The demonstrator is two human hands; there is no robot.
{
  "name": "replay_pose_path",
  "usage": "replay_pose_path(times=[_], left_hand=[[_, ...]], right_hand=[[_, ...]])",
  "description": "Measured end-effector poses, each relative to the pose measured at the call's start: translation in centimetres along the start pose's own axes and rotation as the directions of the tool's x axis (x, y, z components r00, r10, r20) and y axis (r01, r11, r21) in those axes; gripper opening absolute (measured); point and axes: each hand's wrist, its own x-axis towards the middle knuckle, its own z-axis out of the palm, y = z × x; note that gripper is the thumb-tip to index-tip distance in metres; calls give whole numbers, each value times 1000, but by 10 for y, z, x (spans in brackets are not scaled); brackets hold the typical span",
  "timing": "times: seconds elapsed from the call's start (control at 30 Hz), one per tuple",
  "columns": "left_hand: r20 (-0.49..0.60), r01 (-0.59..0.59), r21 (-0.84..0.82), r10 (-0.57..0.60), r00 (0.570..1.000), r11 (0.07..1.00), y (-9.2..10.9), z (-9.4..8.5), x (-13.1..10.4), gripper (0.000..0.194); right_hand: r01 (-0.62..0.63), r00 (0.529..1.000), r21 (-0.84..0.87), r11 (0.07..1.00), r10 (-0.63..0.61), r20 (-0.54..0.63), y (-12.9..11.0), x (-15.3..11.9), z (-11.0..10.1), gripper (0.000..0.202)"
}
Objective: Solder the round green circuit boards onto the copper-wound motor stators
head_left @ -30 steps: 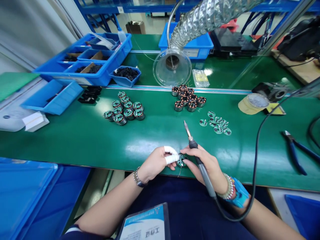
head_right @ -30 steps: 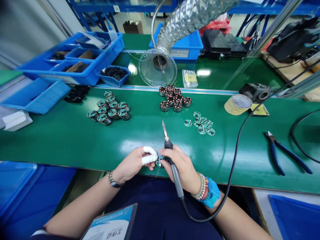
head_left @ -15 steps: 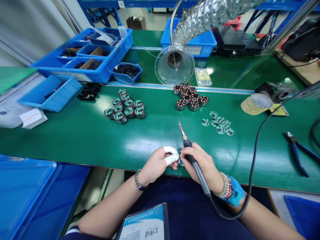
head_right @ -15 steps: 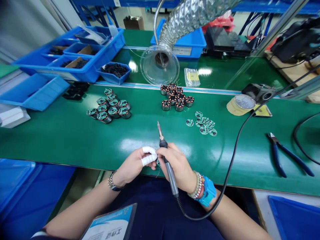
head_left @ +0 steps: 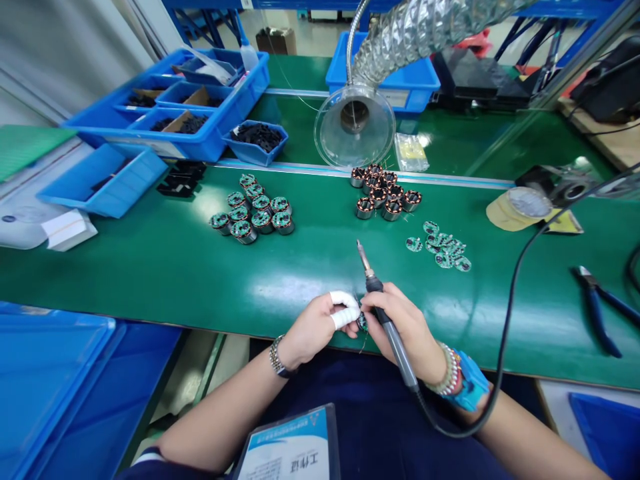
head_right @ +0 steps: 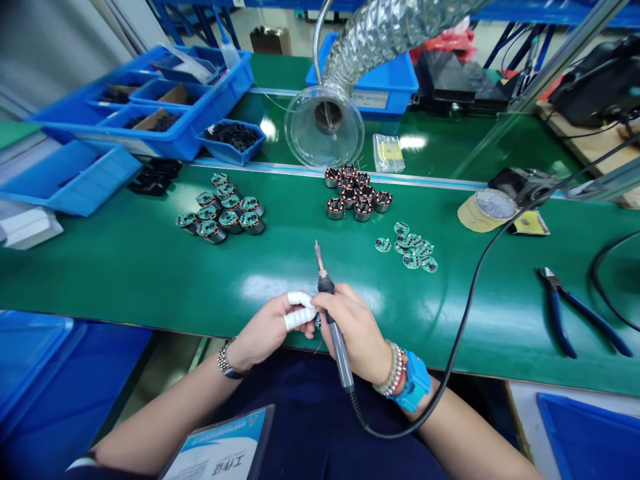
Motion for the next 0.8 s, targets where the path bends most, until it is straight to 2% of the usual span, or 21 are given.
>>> replay_pose_path(times=[0.2,0.33,0.47,0.57,0.7,0.8], left_hand=[[45,38,-39,-36,998,999,1,-5,2,19],[115,83,38,-87,990,996,5,-10,5,14],[168,78,121,-98,981,990,9,-14,6,9],[194,63,170,-96,976,983,10,-16,7,10],[220,55,197,-99,971,979,9,-17,8,11],[217,48,211,-95,971,976,9,-18,8,11]], right_hand=[[-29,1000,-5,1000,29,-13,-1,-1,-1,21],[-107,992,21,994,109,-61,-3,-5,-11,22],[-138,984,50,989,143,-104,-8,-14,-23,19],[-106,991,61,993,111,-79,-12,-20,-33,24],[-2,999,39,999,4,-50,-17,-20,-45,35],[49,998,27,998,-48,-48,-23,-15,-53,30]])
